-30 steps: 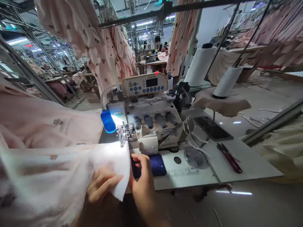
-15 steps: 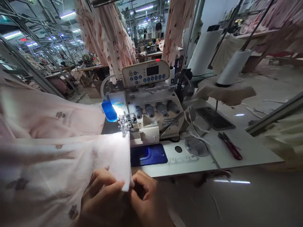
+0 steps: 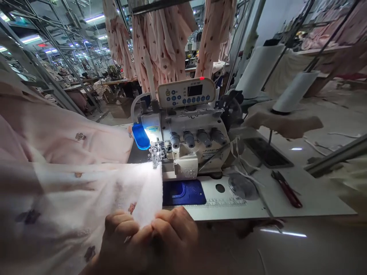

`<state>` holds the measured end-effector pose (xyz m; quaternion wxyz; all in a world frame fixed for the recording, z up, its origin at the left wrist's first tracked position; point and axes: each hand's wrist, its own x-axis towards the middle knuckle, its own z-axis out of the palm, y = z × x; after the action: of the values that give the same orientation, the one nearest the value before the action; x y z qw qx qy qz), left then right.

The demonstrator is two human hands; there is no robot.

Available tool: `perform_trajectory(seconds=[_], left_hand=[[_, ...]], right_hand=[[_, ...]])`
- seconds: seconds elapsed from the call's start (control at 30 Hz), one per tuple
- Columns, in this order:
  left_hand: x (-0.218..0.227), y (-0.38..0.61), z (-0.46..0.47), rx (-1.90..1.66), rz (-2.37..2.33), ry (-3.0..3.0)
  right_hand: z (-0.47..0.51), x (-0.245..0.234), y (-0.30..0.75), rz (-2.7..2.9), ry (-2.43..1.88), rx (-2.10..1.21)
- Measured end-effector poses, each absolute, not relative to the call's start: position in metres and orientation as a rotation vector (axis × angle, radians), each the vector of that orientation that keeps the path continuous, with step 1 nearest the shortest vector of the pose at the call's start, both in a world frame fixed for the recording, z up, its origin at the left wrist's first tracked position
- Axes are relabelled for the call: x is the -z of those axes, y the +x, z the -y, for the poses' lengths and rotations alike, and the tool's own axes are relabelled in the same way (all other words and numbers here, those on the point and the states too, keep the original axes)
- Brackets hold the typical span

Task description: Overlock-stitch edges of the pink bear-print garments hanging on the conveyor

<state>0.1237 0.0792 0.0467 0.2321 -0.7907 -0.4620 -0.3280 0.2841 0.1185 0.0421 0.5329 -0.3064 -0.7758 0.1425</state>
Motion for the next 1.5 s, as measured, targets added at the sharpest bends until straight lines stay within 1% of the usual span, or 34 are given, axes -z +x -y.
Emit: perform_trajectory(seconds=[0.1, 0.2, 0.33, 0.47, 0.63, 0.83, 1.0, 1.13, 1.23, 1.33, 1.43, 1.5], left_hand=[[-0.055, 0.121, -0.091, 0.924, 1.24, -2.246], [-0.061, 0.112, -0.101, 0.812, 1.237, -2.324], [-0.066, 0.103, -0.109, 0.704, 1.135, -2.371], [-0.073, 0.103, -0.117, 0.692, 1.273, -2.365], [-0.078, 0.101, -0.131, 0.561, 1.291, -2.363], [-0.082, 0.096, -0.153, 0.436, 1.346, -2.321], [-0.087, 0.093, -0.172, 0.426, 1.42, -2.376], [-0.101, 0.093, -0.189, 0.386, 1.511, -2.519], [-0.114, 0.096, -0.202, 0.278, 1.602, -2.593], [-0.119, 0.097, -0.218, 0.151, 1.679, -2.555], [-0.115, 0.093, -0.238, 0.067, 1.737, -2.531], [-0.109, 0.089, -0.251, 0.091, 1.747, -2.511]], right_hand=[[-0.124, -0.047, 0.287, 1.965, -0.659, -0.33], [-0.129, -0.047, 0.29, 1.986, -0.652, -0.252], [-0.136, -0.047, 0.29, 1.991, -0.668, -0.233], [-0.148, -0.049, 0.283, 1.958, -0.676, -0.232], [-0.169, -0.044, 0.273, 1.856, -0.641, -0.159], [-0.194, -0.038, 0.272, 1.9, -0.625, -0.118], [-0.209, -0.042, 0.266, 1.921, -0.704, -0.118], [-0.209, -0.046, 0.256, 1.885, -0.829, -0.116], [-0.198, -0.036, 0.256, 1.774, -0.878, -0.039], [-0.184, -0.015, 0.264, 1.728, -0.9, -0.017], [-0.173, 0.008, 0.273, 1.81, -0.99, -0.026], [-0.17, 0.021, 0.277, 1.859, -1.023, -0.024]])
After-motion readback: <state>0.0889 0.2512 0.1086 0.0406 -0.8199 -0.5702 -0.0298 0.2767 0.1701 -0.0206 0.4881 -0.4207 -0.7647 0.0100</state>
